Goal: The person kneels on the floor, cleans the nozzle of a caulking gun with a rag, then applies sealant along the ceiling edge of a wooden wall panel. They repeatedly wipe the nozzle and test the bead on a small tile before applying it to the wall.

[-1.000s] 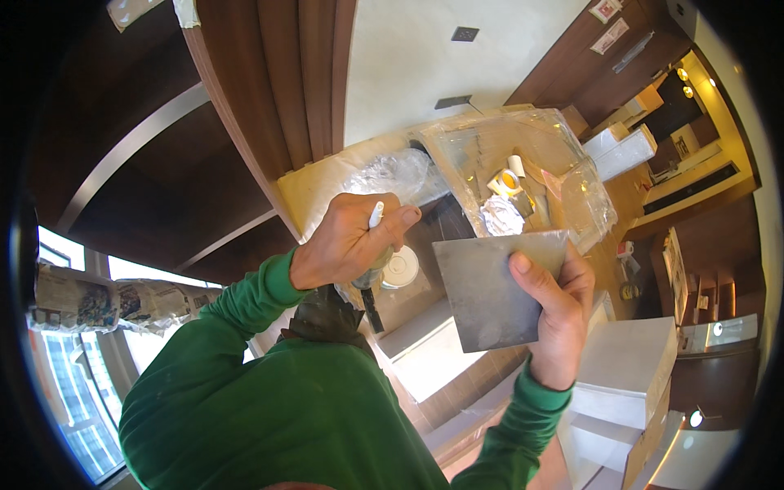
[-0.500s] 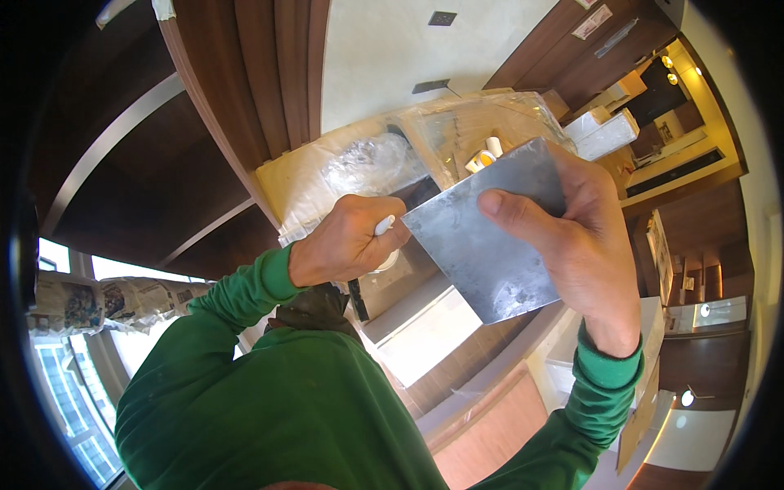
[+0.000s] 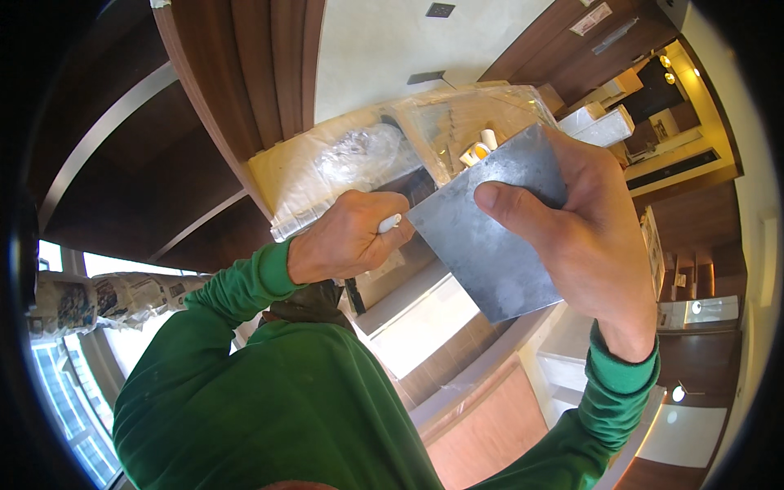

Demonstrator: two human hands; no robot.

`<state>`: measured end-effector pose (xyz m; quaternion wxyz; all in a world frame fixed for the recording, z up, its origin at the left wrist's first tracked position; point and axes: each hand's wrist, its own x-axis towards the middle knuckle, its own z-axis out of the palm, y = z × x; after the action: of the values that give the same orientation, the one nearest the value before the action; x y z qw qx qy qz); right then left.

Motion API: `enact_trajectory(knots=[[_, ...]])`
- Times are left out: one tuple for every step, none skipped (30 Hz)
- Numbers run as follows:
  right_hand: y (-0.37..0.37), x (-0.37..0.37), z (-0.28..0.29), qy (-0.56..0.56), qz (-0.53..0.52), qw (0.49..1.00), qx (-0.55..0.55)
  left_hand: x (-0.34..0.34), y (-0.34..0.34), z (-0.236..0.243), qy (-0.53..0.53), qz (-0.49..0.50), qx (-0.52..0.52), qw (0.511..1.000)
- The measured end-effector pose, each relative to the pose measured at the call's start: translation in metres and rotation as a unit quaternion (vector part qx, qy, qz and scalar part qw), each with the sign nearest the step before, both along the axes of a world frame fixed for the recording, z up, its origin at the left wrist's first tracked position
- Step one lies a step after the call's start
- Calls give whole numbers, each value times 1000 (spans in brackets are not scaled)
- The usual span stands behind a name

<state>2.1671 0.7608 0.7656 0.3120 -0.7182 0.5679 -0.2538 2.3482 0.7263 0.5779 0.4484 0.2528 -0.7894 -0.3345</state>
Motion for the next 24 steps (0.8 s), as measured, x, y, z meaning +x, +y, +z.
enact_trajectory(knots=[[0,2,2,-3,-4,1000,9,0,0,0,-1,0,1,1000],[1,4,3,11,-1,1000,-1,-1,0,-1,-2,1,-4,1000],[2,6,3,15,-1,1000,-4,-1,0,-1,-2,3,-9,1000],[3,8,4,9,-1,1000,4,-1,0,-2,-3,7,-12,1000],[4,9,6,6,-13,1000,7,-1,0,-2,12,5,-21,1000],[5,10,8,-8,-24,999,19,-1,-1,-2,27,7,-29,999],[5,11,10,-29,-32,999,31,-1,-1,-1,42,8,-36,998],[5,13,10,-20,-35,999,27,0,0,-1,24,2,-24,999],[5,14,10,-16,-33,999,23,1,0,-1,6,-5,-12,1000],[5,15,9,-27,-27,999,23,1,1,-1,-2,-6,-7,1000],[5,16,9,-8,-32,999,20,2,1,0,-7,-10,1,1000],[5,17,9,-3,-32,999,21,2,1,0,-3,-9,2,1000],[5,18,9,1,-34,999,26,1,1,0,1,-8,3,1000],[4,18,10,4,-29,999,22,2,1,-1,3,-7,0,1000],[4,18,10,5,-25,999,22,1,1,-1,5,-6,-3,1000],[4,18,11,-4,-18,999,28,1,1,-2,6,-5,-7,1000],[4,18,11,6,-16,1000,22,1,1,-3,5,-1,-15,1000],[4,19,12,6,-12,1000,22,0,0,-4,4,4,-24,1000],[4,19,12,-5,-4,1000,27,0,0,-5,2,8,-32,999],[5,20,12,11,-8,1000,22,-1,0,-6,5,9,-35,999],[5,20,12,18,-10,1000,22,-1,0,-7,8,9,-37,999],[5,21,12,10,-4,1000,25,-1,0,-8,10,10,-40,999],[5,23,11,25,-9,999,21,-1,0,-9,12,10,-40,999],[5,24,12,27,-7,999,20,-2,0,-9,13,11,-41,999]])
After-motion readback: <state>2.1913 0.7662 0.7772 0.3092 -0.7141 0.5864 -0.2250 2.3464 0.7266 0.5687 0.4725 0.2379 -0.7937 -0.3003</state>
